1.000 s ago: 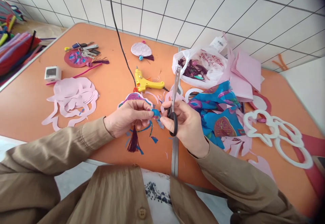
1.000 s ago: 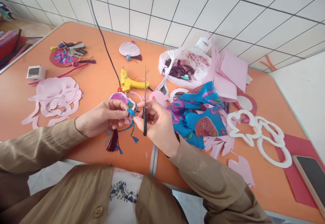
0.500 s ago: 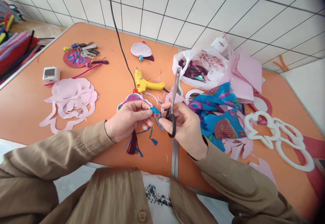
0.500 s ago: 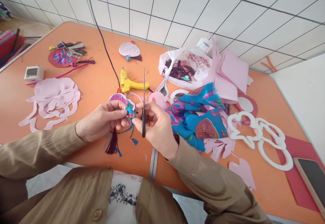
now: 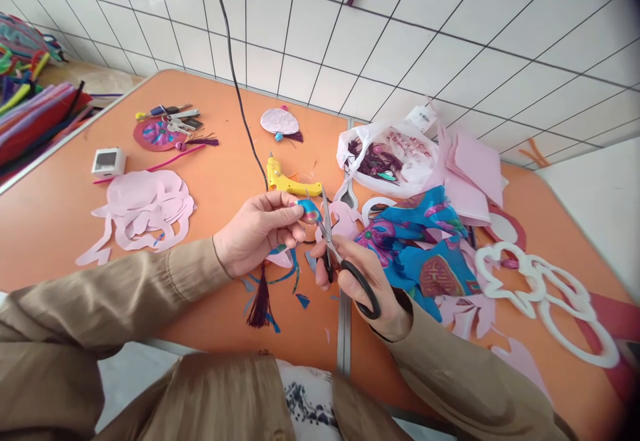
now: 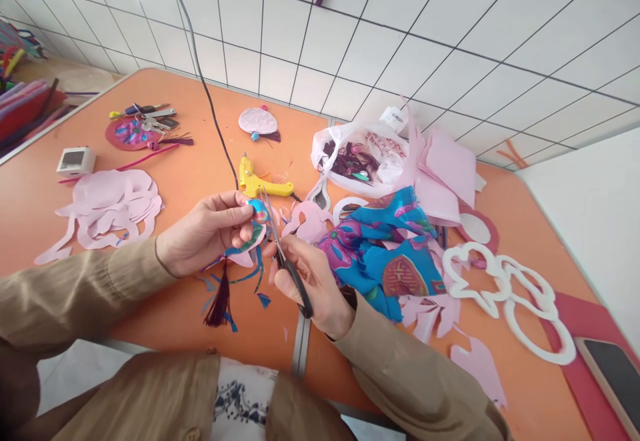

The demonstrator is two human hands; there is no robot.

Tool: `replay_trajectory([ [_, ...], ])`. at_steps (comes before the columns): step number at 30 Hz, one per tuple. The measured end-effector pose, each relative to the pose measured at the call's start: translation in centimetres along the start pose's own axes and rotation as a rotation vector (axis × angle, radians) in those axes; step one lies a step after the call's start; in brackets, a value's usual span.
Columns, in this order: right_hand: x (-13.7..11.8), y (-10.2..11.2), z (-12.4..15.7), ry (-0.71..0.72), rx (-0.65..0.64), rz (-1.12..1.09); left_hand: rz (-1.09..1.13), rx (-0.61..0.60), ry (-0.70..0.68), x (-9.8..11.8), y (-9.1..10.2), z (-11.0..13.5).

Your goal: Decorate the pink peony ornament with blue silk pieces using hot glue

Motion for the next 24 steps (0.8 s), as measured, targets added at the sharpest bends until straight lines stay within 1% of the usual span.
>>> replay_trajectory([
  [4,0.3,0.1,0.0,-0.018,0.012,-0.055,-0.027,-0.004,0.0,0.3,-0.4,-0.3],
  [10,1.3,0.3,0.3,-0.127,0.033,-0.084,-0.047,-0.006,0.038,0.3,-0.1,-0.5],
  [15,1.5,0.7,0.6,-0.132,0.051,-0.101,-0.041,-0.03,0.026,0.7,-0.1,-0.8],
  [17,1.5,0.8,0.5,-0.112,0.056,-0.1,-0.055,-0.045,0.025,0.7,-0.1,-0.9],
  [19,1.0,1.2,0.3,-0.057,0.109,-0.074,-0.099,-0.067,0.036,0.5,-0.2,-0.9],
  [22,-0.1,1.9,-0.2,0.02,0.267,-0.011,-0.208,-0.117,0.08,-0.1,-0.5,-0.7],
  [24,-0.7,2.0,-0.6,0.036,0.33,0.002,-0.293,-0.15,0.119,-0.6,-0.8,-0.5],
])
Point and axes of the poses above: each hand's wrist, its own z-axis away from the middle knuckle, its own y-axis out of the back of the hand, x = y × z, the point moved 7 cm from there along -z, towards the middle knuckle, and after that the axes turned 7 degrees about x, right-handed, at the moved point
